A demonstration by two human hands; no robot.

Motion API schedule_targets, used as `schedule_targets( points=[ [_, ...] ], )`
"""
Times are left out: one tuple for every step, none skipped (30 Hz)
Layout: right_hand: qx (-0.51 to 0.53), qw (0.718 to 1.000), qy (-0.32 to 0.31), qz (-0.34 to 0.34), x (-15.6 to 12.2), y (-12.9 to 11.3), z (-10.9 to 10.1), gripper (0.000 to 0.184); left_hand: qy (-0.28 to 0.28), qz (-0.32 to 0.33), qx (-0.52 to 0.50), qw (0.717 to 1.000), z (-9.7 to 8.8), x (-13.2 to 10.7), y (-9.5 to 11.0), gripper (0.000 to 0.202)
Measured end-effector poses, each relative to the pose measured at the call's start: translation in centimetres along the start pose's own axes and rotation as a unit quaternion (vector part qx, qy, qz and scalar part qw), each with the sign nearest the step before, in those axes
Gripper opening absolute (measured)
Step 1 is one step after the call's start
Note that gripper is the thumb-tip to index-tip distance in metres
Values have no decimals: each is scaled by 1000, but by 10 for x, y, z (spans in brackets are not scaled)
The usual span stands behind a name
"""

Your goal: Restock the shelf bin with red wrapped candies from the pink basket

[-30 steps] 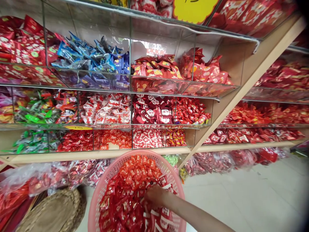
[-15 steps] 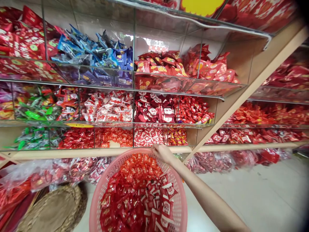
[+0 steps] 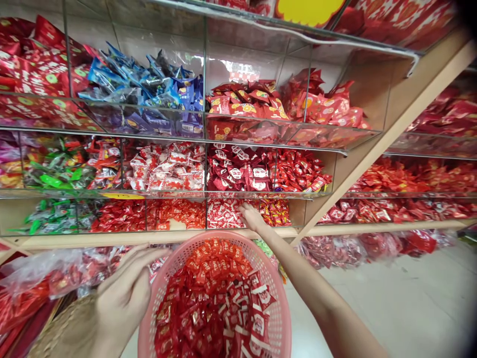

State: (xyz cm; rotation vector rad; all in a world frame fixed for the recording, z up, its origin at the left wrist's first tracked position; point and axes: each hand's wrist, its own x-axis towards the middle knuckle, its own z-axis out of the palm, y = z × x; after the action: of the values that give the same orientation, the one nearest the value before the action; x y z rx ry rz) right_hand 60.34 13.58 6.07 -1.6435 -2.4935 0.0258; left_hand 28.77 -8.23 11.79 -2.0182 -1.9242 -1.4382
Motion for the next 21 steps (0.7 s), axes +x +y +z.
schedule_targets(
  points=[
    [9, 1000, 7, 11, 2, 0, 2, 34, -17, -27, 5, 999, 14, 2, -14, 30],
    [16, 1000, 13, 20, 5, 1, 3, 34, -39, -60, 17, 997, 28, 0, -29, 33],
    [21, 999, 16, 26, 7, 1, 4, 34, -61, -104, 34, 992, 42, -5, -44, 37],
    [24, 999, 17, 28, 10, 2, 5, 34, -88, -131, 61, 986, 55, -12, -57, 39],
    [26, 999, 16, 27, 13, 2, 5, 34, -118, -149, 93, 977, 66, -21, -67, 42],
    [27, 999, 15, 27, 15, 2, 5, 32, -141, -163, 125, 968, 74, -30, -73, 45],
    [28, 999, 15, 27, 17, 2, 6, 31, -164, -177, 157, 958, 81, -37, -77, 47],
    [29, 999, 15, 28, 19, 1, 6, 29, -188, -188, 184, 946, 85, -43, -77, 49],
    [29, 999, 15, 30, 21, 1, 6, 28, -204, -195, 205, 937, 87, -47, -75, 51],
    [28, 999, 14, 34, 23, 1, 7, 27, -219, -198, 218, 930, 88, -49, -72, 52],
    [28, 999, 14, 38, 24, 0, 7, 26, -230, -197, 226, 926, 87, -49, -69, 53],
    [28, 999, 14, 42, 25, 0, 8, 25, -238, -194, 230, 924, 86, -48, -65, 53],
    [28, 998, 13, 46, 26, -1, 8, 24, -244, -190, 231, 922, 85, -46, -63, 53],
    [30, 998, 13, 49, 26, -1, 9, 24, -250, -188, 233, 921, 84, -44, -60, 52],
    [31, 998, 12, 50, 26, -2, 9, 23, -254, -186, 236, 919, 83, -42, -59, 52],
    [34, 998, 13, 50, 26, -2, 9, 22, -257, -186, 238, 918, 82, -41, -59, 52],
    [36, 998, 15, 49, 26, -2, 8, 21, -259, -186, 240, 917, 81, -41, -59, 52],
    [39, 998, 17, 47, 26, -2, 6, 20, -261, -185, 241, 916, 81, -41, -59, 52],
    [42, 998, 21, 45, 24, -2, 4, 20, -262, -184, 242, 916, 82, -41, -60, 52],
    [43, 998, 25, 43, 22, -2, 1, 20, -263, -180, 241, 917, 82, -42, -62, 52],
    [45, 998, 31, 41, 19, -2, -2, 20, -263, -177, 242, 917, 83, -43, -63, 52]
  ],
)
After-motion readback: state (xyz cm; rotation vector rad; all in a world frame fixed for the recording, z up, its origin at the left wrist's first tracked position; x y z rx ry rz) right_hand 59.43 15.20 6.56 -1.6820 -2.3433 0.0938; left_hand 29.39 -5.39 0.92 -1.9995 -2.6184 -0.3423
